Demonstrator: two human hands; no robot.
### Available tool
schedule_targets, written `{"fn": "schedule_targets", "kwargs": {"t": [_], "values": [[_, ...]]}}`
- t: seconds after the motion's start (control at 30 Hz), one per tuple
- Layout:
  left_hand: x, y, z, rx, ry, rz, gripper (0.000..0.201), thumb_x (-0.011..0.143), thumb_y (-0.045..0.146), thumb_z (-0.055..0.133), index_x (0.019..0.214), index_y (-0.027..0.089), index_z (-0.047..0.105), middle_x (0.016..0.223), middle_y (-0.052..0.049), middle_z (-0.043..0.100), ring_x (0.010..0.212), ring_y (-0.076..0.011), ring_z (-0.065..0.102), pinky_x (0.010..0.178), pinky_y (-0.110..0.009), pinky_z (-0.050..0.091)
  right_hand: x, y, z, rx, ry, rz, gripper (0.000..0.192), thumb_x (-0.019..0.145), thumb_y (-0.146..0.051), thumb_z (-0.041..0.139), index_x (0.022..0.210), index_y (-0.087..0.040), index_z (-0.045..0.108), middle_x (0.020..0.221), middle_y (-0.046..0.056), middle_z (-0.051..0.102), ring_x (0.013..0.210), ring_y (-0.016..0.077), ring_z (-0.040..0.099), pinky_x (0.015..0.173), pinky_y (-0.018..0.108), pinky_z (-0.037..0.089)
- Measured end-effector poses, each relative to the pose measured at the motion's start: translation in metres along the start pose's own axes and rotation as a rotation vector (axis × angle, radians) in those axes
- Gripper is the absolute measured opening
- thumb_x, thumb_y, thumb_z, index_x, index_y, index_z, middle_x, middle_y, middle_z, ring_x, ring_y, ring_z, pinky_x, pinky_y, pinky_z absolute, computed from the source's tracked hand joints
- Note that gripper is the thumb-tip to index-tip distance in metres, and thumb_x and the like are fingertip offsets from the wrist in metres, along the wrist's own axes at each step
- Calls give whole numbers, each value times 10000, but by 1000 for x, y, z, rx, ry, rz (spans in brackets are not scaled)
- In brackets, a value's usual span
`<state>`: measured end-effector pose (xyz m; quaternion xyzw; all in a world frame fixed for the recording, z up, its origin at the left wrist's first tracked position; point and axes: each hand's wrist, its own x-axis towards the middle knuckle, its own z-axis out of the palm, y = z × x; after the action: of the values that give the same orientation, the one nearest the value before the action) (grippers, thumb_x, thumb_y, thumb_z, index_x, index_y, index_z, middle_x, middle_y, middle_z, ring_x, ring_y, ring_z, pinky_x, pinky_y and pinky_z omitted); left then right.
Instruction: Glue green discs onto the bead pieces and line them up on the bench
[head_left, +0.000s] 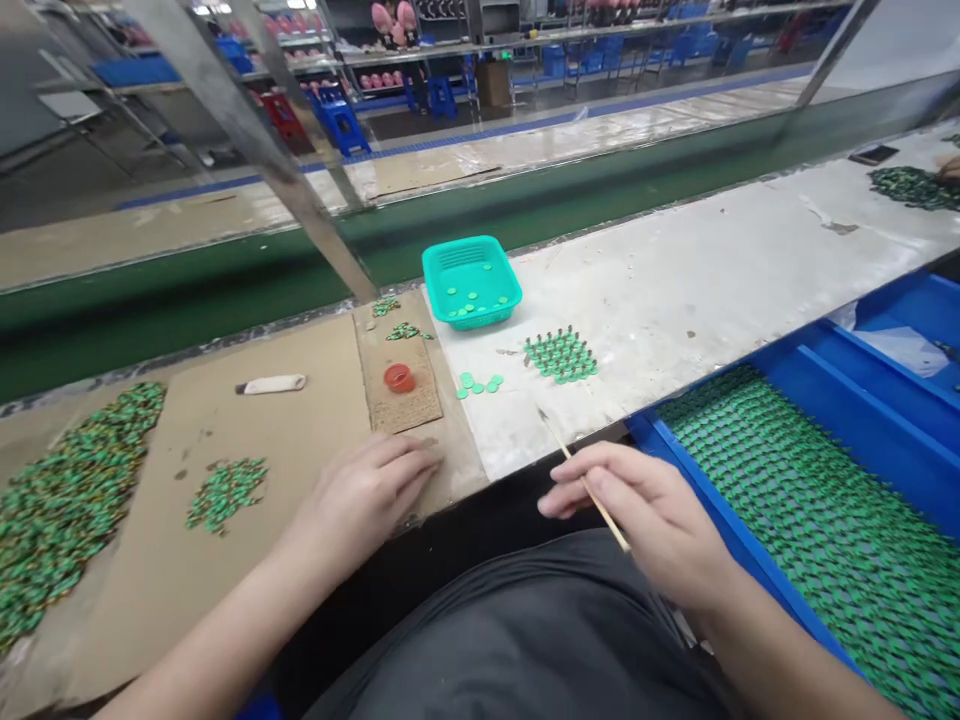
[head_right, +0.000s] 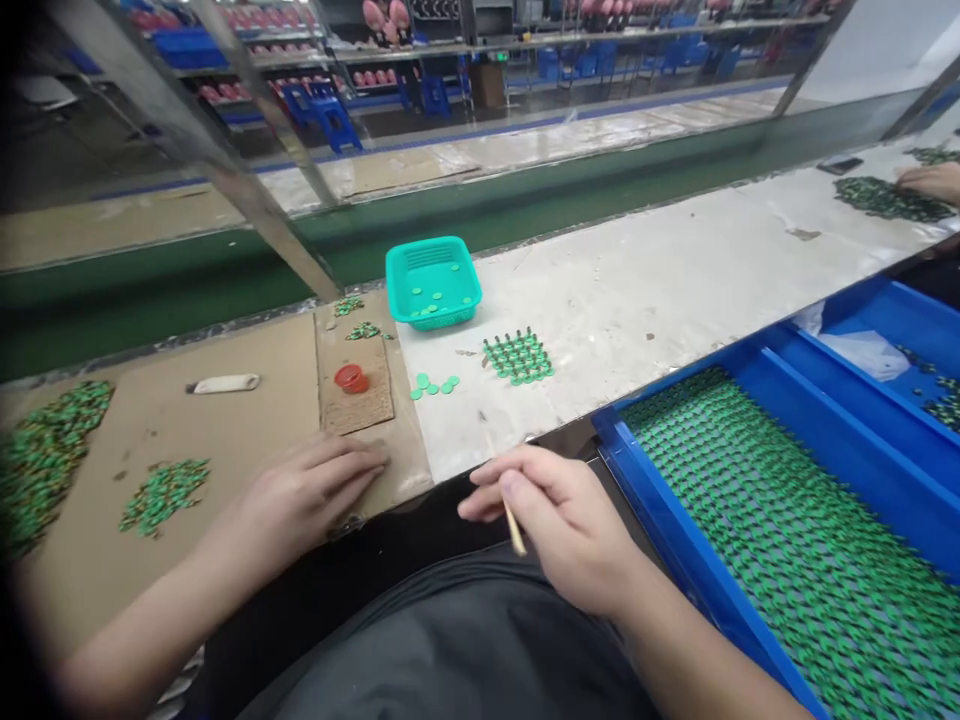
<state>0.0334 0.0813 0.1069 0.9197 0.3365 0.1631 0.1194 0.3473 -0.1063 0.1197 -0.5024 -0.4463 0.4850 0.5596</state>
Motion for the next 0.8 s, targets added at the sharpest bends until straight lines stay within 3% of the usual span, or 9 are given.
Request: {"fn": "schedule_targets", "kwargs": {"t": [0.1,0.2,0.27,0.37,0.47,0.53,0.63,0.73,0.8], "values": [[-14,-8,2,-88,-5,-15,398,1183,545,613,1120,335,945,1109,-62,941,1021,-266,869,971,-389,681,24,-8,10,136,-34,-27,298,1179,-554,820,1202,-271,912,1142,97,1003,1094,288,993,1011,425,810],[-17,-11,7,-137,26,-65,340,1167,502,651,1262,329,927,1159,-57,927,1003,-243,859,940,-362,685,51,-12,22,66,-20,-104,312,1112,-574,937,1111,-267,879,926,41,959,865,230,949,850,353,791],[-18,-10,13,-147,56,-92,325,1145,496,682,1285,319,916,1152,-64,908,1006,-250,848,927,-369,678,67,-13,29,-54,19,-168,399,1138,-635,888,1022,-255,852,789,14,869,713,187,846,727,314,730],[-18,-8,23,-146,90,-111,290,1137,492,690,1198,310,907,1083,-61,883,1013,-263,839,929,-388,658,87,-10,38,-217,66,-241,496,1183,-688,784,968,-244,845,821,32,825,724,174,777,742,329,700],[-20,-8,30,-148,119,-131,269,1165,483,684,1142,301,881,1056,-49,873,1004,-257,830,921,-388,640,100,-2,46,-242,83,-215,375,1156,-588,822,997,-248,822,882,30,810,785,180,775,769,333,692],[-25,-6,30,-153,150,-131,242,1188,462,690,1188,290,859,1110,-49,880,1051,-254,833,966,-390,642,106,3,51,-198,123,-194,272,1040,-434,945,958,-264,749,845,-18,736,740,154,707,699,290,631],[-35,0,27,-116,233,-41,170,1215,368,700,1286,272,821,1202,-65,883,1115,-247,831,1033,-389,644,115,10,59,-106,190,-168,299,939,-280,989,937,-276,689,780,-77,616,653,112,574,607,241,527],[-44,7,25,-2,281,87,213,1214,269,701,1403,242,794,1280,-84,902,1162,-261,824,1055,-414,636,124,13,66,4,143,-109,144,1091,-381,877,1056,-251,825,754,-51,701,639,127,665,629,259,613],[-48,9,26,60,278,134,275,1217,243,695,1476,196,774,1297,-94,912,1187,-274,813,1058,-431,618,132,14,70,42,93,-76,277,1174,-469,808,1065,-227,886,810,5,819,724,164,807,713,302,721]]}}
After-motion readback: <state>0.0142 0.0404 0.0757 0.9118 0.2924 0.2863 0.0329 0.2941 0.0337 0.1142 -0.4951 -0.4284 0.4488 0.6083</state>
